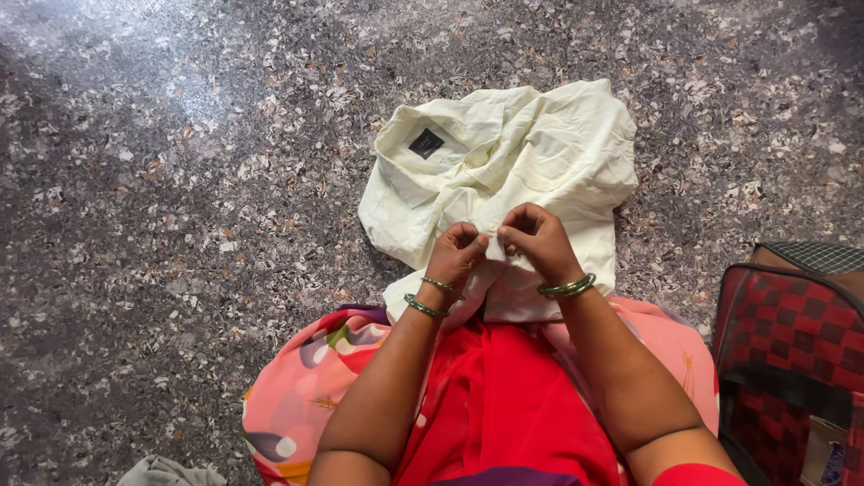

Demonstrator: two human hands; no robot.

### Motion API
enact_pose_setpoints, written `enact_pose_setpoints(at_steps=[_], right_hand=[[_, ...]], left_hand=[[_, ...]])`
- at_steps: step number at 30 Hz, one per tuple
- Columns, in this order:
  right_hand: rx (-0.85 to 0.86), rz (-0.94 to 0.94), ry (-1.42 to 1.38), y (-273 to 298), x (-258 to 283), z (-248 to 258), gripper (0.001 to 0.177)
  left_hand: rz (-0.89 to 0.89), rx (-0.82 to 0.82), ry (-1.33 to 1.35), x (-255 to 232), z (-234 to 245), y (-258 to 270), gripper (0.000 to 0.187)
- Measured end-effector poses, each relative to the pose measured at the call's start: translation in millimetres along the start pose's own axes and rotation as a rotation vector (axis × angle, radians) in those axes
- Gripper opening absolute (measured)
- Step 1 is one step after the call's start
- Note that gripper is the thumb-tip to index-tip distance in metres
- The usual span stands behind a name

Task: The person buttons a light-colored collared shirt while sitting on the floor.

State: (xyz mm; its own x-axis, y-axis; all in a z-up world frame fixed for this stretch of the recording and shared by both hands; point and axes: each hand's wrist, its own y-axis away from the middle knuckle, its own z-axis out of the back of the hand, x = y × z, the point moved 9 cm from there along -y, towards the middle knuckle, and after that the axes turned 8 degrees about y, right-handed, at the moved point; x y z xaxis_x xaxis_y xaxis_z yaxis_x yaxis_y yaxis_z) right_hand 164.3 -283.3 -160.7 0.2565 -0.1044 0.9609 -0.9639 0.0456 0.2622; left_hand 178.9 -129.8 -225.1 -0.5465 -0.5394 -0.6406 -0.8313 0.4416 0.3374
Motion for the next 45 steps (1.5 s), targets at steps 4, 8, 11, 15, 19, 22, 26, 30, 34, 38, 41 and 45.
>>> enact_pose_setpoints(at_steps=[4, 8, 11, 15, 19, 22, 26, 30, 34, 38, 41, 45], right_hand=[[-0.071, 0.050, 0.136, 3.8, 9.2, -7.4, 0.016], [-0.117, 0.025, 0.349, 8.9, 14.0, -3.8, 0.017], [-0.097, 0.021, 0.306, 6.2, 9.3, -0.4, 0.016], [-0.070, 0.017, 0.190, 4.1, 6.4, 3.5, 0.016], [-0.038, -0.024, 0.093, 10.0, 3.8, -9.1, 0.014], [-0.046, 0.088, 0.228, 11.7, 15.3, -13.2, 0.012], [0.068, -0.044, 0.035, 10.9, 12.2, -17.4, 0.010], [0.149, -0.064, -0.002, 10.4, 11.9, -18.2, 0.011], [0.221, -0.022, -0.110, 5.6, 8.6, -21.6, 0.013], [0.115, -0.029, 0.009, 1.8, -3.5, -9.6, 0.021], [0.068, -0.013, 0.091, 3.5, -4.9, -6.9, 0.018], [-0.110, 0.159, 0.441, 16.1, 30.5, -6.3, 0.012]], left_hand=[[0.015, 0.071, -0.038, 4.1, -5.6, -1.7, 0.014], [-0.053, 0.155, -0.115, 6.0, -9.7, -4.7, 0.015], [-0.084, 0.153, -0.223, -0.4, -22.7, 0.5, 0.015], [-0.343, -0.151, -0.514, -46.3, -30.7, 24.4, 0.013], [-0.171, -0.105, -0.394, -36.7, -38.4, 24.3, 0.016], [-0.089, -0.048, -0.284, -30.0, -31.4, 18.7, 0.020], [0.008, -0.047, -0.241, -16.6, -22.0, 13.5, 0.023], [-0.119, -0.127, -0.348, -11.3, -14.8, 10.8, 0.031], [-0.103, -0.099, -0.261, -1.4, -10.1, 7.6, 0.027], [-0.138, -0.004, -0.178, -1.8, -12.0, 3.8, 0.021], [-0.151, -0.088, -0.263, -2.4, -2.7, 3.9, 0.018], [-0.188, -0.110, -0.318, -13.2, -6.7, 11.4, 0.016]])
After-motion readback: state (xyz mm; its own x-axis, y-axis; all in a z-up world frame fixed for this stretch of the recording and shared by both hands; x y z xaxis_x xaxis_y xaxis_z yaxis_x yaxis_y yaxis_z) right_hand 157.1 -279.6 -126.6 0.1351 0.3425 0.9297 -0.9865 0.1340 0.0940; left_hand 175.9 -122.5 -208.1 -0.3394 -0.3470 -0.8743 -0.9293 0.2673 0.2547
